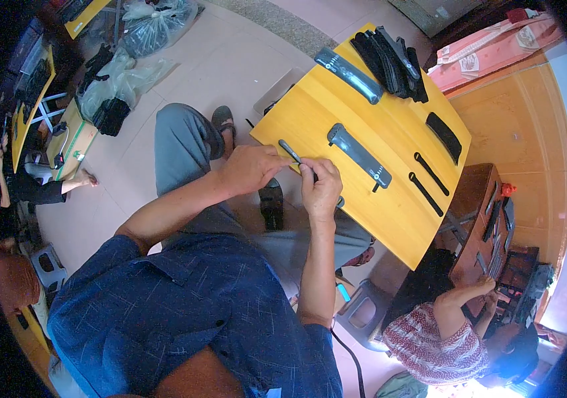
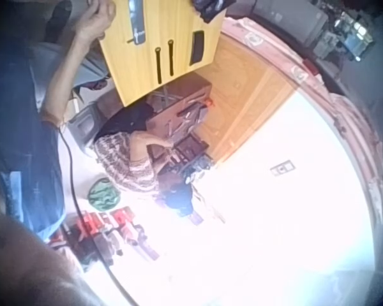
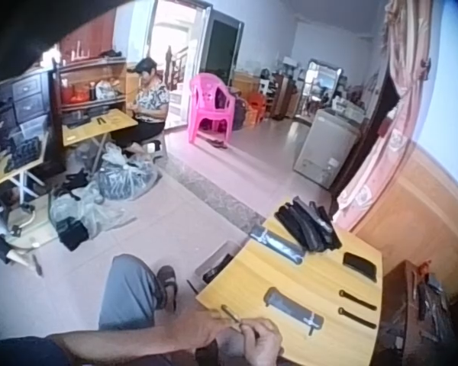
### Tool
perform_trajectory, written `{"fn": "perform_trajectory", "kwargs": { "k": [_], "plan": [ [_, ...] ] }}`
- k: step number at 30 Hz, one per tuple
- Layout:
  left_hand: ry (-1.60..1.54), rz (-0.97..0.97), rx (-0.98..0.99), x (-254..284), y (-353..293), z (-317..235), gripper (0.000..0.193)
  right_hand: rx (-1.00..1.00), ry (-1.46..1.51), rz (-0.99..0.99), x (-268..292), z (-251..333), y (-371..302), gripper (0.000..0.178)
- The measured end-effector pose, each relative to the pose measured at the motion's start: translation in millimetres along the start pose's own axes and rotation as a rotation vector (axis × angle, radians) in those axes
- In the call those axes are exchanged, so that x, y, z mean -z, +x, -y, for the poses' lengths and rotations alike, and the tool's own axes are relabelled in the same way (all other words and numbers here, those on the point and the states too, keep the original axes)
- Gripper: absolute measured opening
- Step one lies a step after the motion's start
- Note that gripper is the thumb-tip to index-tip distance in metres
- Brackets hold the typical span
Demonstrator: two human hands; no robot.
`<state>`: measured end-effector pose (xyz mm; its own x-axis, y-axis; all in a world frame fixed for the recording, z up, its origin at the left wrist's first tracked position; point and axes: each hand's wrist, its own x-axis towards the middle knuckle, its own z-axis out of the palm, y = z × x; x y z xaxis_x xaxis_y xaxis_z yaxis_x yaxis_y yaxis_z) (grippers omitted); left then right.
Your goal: Assembling and folding elastic straps at a workshop table.
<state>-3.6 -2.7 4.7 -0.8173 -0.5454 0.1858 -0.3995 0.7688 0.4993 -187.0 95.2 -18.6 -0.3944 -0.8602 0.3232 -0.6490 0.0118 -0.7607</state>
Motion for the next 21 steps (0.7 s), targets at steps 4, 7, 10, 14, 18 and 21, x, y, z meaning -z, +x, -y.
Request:
{"fn": "perform_trajectory", "kwargs": {
  "k": [4, 7, 10, 14, 18, 21],
  "plan": [
    [0.009, -0.035, -0.027, 0.8, -0.4, -1.6, 0.022, -0.027, -0.009, 0.007, 0.2, 2.4, -0.1, 0.009],
    [0.014, -0.041, -0.018, 1.0, -0.7, -2.7, 0.022, -0.013, -0.017, -0.004, 0.0, 1.3, -0.9, 0.009],
    [0.004, -0.053, -0.011, -0.7, -1.0, -1.7, 0.022, -0.018, -0.005, -0.01, -0.8, 0.1, -0.7, 0.009],
    [-0.01, -0.052, -0.01, -2.9, -1.2, 0.6, 0.022, -0.012, -0.009, -0.007, -0.2, 2.4, 0.2, 0.009],
    [-0.026, -0.071, -0.011, -0.3, -2.0, -1.1, 0.021, -0.015, -0.011, 0.001, -0.6, 1.0, -0.1, 0.009],
    [-0.005, -0.049, 0.004, 3.5, 0.4, -3.1, 0.02, -0.017, -0.002, -0.007, -1.0, -1.2, -0.9, 0.009]
  ]
}}
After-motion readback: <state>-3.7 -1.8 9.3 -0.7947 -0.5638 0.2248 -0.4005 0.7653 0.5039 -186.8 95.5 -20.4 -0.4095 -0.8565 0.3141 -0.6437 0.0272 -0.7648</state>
